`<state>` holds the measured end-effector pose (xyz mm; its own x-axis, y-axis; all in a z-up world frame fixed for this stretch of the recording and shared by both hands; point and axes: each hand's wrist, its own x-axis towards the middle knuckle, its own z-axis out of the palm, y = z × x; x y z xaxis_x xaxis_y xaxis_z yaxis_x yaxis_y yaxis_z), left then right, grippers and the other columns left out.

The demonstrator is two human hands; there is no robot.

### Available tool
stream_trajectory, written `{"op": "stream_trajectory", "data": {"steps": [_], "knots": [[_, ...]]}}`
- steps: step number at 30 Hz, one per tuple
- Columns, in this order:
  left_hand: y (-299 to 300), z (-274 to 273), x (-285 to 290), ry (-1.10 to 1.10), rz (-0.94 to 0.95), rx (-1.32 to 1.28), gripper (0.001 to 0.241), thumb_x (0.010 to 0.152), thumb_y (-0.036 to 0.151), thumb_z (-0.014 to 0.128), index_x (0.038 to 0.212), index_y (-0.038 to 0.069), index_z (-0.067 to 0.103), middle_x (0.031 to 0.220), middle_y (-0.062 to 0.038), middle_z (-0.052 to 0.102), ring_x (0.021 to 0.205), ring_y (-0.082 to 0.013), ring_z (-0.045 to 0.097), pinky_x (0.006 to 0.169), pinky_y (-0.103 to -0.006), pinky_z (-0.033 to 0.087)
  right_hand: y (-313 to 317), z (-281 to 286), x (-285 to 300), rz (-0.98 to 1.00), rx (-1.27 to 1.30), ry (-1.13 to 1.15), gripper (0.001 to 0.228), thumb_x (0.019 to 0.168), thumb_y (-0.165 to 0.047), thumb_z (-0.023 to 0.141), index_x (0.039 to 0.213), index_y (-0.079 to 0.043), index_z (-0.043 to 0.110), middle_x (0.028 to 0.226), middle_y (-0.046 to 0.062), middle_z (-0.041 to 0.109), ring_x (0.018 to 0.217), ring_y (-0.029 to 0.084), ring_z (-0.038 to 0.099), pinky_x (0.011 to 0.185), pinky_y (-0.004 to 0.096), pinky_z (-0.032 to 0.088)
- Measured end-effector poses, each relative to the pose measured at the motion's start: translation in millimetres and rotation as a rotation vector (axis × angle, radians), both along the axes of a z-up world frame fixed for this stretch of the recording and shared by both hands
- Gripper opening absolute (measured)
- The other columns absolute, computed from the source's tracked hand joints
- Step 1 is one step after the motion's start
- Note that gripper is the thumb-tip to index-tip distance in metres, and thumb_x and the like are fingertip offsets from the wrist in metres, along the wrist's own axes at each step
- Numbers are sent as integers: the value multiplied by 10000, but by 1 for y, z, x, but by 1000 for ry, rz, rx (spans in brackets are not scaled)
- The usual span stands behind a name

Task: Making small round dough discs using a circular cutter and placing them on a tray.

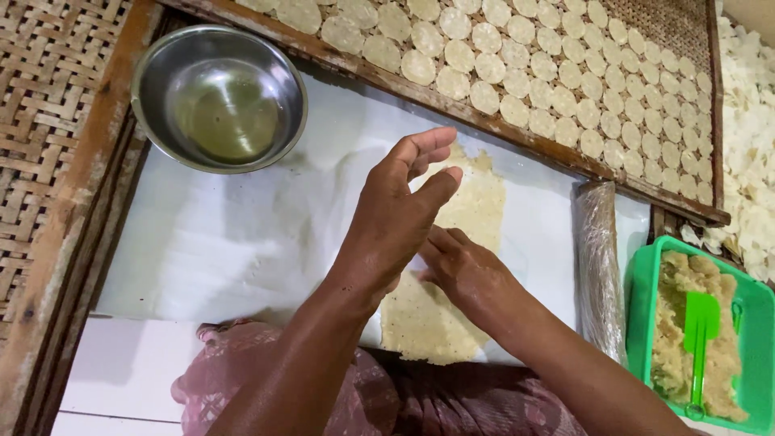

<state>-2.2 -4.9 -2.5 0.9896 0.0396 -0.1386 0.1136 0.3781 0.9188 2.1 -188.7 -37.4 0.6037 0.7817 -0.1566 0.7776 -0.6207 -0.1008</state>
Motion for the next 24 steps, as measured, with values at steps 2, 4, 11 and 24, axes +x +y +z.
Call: {"op": "stream_trajectory", "data": {"steps": [2, 4, 11, 24], "knots": [[-1, 2, -1, 13, -10, 8, 494, 863, 203, 587, 1343, 88, 612, 1382, -161, 632, 1337, -263, 588, 1044, -418, 499, -3, -1, 0, -4, -8, 27, 580, 831, -142, 728, 1375, -32, 557, 1335, 113, 608, 1120, 264, 605, 811, 384, 576], [1, 3, -1, 22, -12, 19, 496, 864, 205, 585, 1346, 91, 610, 1386, -162, 632, 1353, -265, 585, 1049, -421, 498, 1, -1, 1, 0, -14, 51, 585, 832, -113, 712, 1386, -36, 541, 1341, 125, 608, 1169, 286, 597, 848, 399, 569], [0, 0, 0, 27, -4, 26, 492, 864, 199, 590, 1344, 95, 614, 1376, -172, 630, 1359, -277, 564, 1052, -439, 494, 9, -5, -8, -172, 75, 57, 581, 868, -290, 724, 1352, -29, 538, 1202, 153, 638, 900, 279, 688, 690, 415, 574], [-1, -2, 4, 86, -8, 102, 497, 871, 209, 590, 1352, 93, 628, 1373, -132, 658, 1309, -220, 614, 1050, -376, 492, -1, -8, 8, -258, 37, 170, 708, 888, -467, 692, 1426, -36, 529, 1242, 187, 646, 902, 333, 718, 751, 429, 602]]}}
